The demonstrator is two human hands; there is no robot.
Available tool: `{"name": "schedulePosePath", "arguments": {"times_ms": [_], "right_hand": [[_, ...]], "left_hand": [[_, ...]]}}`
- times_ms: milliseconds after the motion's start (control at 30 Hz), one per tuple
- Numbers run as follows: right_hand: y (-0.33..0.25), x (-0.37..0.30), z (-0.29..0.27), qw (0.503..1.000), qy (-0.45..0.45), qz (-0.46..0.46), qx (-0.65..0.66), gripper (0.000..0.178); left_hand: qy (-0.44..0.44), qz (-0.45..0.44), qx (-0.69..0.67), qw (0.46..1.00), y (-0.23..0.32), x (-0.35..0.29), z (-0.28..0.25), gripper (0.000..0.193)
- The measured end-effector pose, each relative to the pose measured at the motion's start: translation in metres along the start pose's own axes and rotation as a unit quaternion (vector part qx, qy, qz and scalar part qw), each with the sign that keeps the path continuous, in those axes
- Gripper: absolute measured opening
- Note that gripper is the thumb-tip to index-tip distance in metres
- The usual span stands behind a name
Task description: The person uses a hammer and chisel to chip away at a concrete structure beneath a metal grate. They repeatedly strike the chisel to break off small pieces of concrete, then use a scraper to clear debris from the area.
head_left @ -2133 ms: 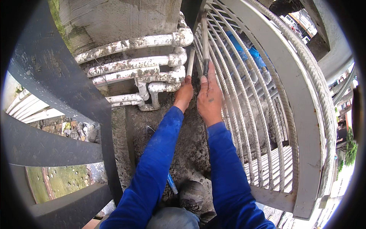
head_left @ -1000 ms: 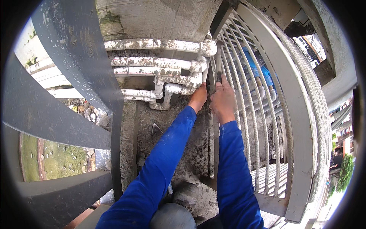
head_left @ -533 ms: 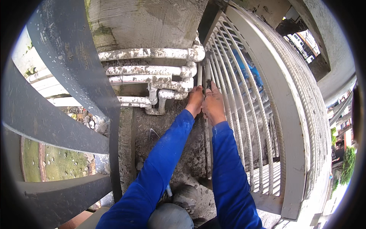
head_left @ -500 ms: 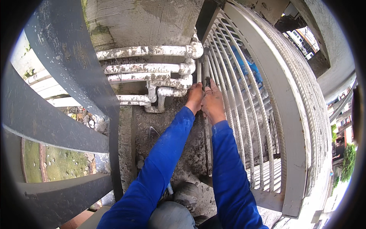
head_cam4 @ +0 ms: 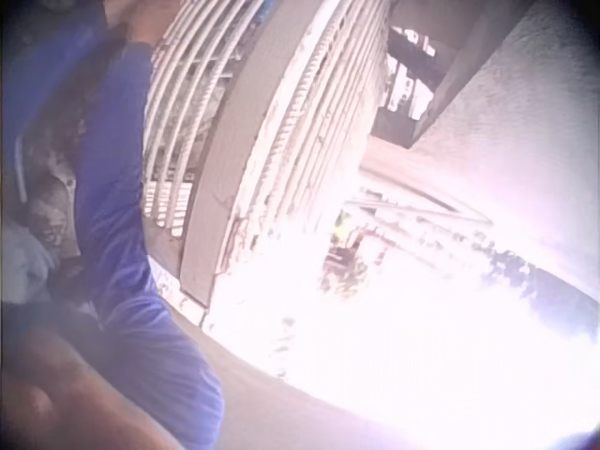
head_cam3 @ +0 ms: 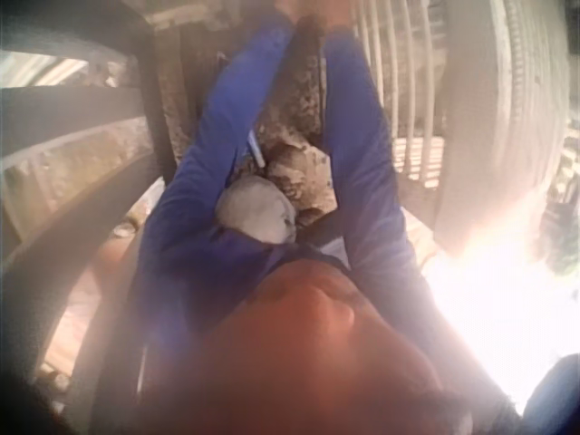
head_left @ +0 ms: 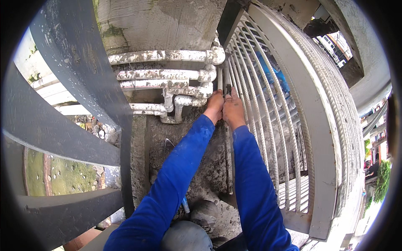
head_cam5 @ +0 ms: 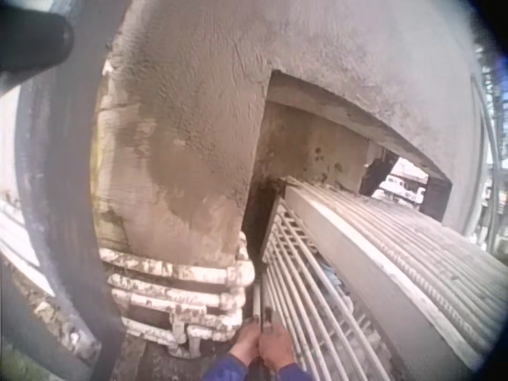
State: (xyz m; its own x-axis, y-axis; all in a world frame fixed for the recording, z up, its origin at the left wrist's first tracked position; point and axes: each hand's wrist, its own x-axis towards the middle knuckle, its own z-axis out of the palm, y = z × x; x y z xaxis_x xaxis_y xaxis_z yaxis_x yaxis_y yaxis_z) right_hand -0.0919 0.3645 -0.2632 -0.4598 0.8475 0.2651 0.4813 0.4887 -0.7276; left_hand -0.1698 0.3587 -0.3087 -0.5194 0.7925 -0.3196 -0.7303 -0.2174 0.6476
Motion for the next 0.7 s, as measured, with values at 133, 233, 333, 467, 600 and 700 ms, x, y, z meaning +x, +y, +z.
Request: {"name": "schedulePosePath", "arguments": {"times_ms": [133, 233, 333, 467, 600, 700], "right_hand": [[-0.065, -0.018, -0.004, 0.98, -0.092, 0.075, 0.158, 0.049], [-0.097, -0.025, -0.038, 0.979, 0.057, -0.131, 0.142, 0.048], [-0.114, -0.026, -0.047, 0.966, 0.123, -0.195, 0.115, 0.048], [-0.048, -0.019, -0.018, 1.0, 0.007, -0.022, 0.013, 0.053], [-0.009, -0.035, 0.007, 0.995, -0.059, 0.051, 0.068, 0.053], [-0.021, -0.089, 0.017, 0.996, 0.004, 0.033, 0.083, 0.048]], "left_hand": [[0.01, 0.033, 0.029, 0.999, 0.01, 0.023, -0.047, 0.029], [0.02, -0.043, -0.008, 0.999, 0.001, 0.016, -0.026, 0.022], [0.014, -0.047, -0.007, 0.999, 0.004, 0.014, -0.023, 0.021], [-0.006, 0.006, 0.002, 1.0, 0.005, -0.007, -0.005, 0.034], [0.067, 0.01, 0.078, 0.995, -0.022, -0.018, -0.055, 0.035], [0.081, 0.023, 0.137, 0.987, -0.053, -0.053, -0.121, 0.037]]}}
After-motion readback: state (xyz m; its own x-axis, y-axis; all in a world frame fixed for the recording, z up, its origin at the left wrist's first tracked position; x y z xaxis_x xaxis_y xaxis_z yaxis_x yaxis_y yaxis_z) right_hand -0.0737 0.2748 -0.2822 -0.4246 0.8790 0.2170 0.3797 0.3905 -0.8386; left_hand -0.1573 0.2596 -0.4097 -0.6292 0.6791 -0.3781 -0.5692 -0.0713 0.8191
